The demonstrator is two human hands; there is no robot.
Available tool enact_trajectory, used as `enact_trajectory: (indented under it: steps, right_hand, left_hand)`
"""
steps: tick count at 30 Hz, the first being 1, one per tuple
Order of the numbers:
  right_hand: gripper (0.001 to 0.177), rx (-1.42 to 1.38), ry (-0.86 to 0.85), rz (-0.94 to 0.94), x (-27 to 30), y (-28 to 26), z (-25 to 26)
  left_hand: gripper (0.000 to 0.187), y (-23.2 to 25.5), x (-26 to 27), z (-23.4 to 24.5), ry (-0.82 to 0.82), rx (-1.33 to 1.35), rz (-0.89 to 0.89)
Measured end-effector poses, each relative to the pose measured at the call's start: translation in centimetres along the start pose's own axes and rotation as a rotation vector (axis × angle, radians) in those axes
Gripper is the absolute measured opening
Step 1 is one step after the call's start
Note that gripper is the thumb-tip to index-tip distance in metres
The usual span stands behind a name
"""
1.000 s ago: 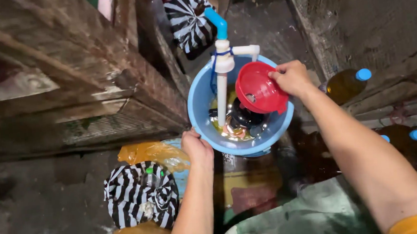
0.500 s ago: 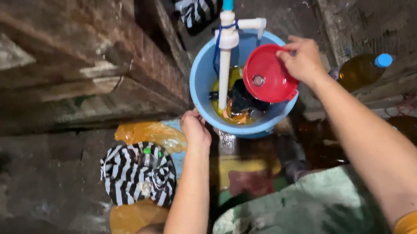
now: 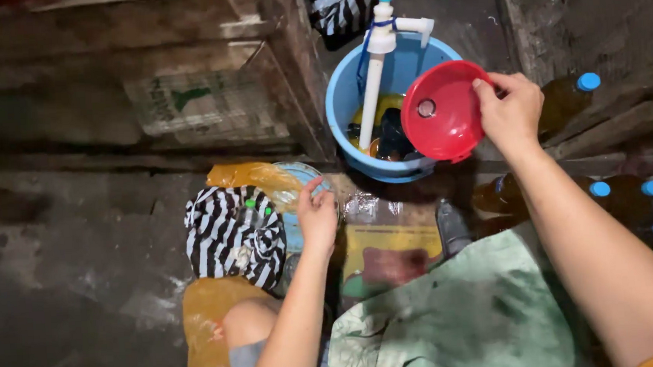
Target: Transferring dark fluid, likely oil, from various containers and bottles into a blue bucket using a pump and funnel.
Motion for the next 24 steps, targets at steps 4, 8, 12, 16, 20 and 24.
enact_trajectory:
  steps: [4,8,12,16,20,24]
  right_hand:
    - [0.021,-0.059,0.051,0.038,2.8,-3.4,2.7]
    - [0.022,-0.221,-0.090,-0.161,7.0,-4.2,3.1]
    - [0.022,-0.241,-0.175,-0.197,11.1,-4.3,2.3]
    - [0.023,-0.185,-0.215,-0.130,13.6,-3.5,-0.1]
    - [0.022,-0.271,-0.203,-0.163,13.2,-1.9,-1.8]
    - [0.018,-0.260,-0.035,-0.089,9.1,-0.1,-0.4]
  left_hand:
    - [0.038,7.1,4.9,-1.9,-0.040,-0.213,-0.138]
    - [0.036,7.9,7.3,0.7,-0.049,-0.208,-0.174]
    - [0.036,12.2,9.3,4.2,-0.034,-0.227,-0.301]
    - [0.036,17.0,10.9,10.6,0.056,-0.090,-0.325]
    - [0.039,17.2,12.4,20.8,0.282,-0.241,-0.380]
    - [0.040,12.4,15.1,29.8,0.420,-0.577,-0.407]
Point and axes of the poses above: each hand's wrist, its own x-axis away from the middle knuckle, its own z-axis out of the back of the hand, y = z × x, the point moved 8 cm from there along -x, towards the middle knuckle, and after that the axes turned 9 degrees about x, right-handed, at the moved point
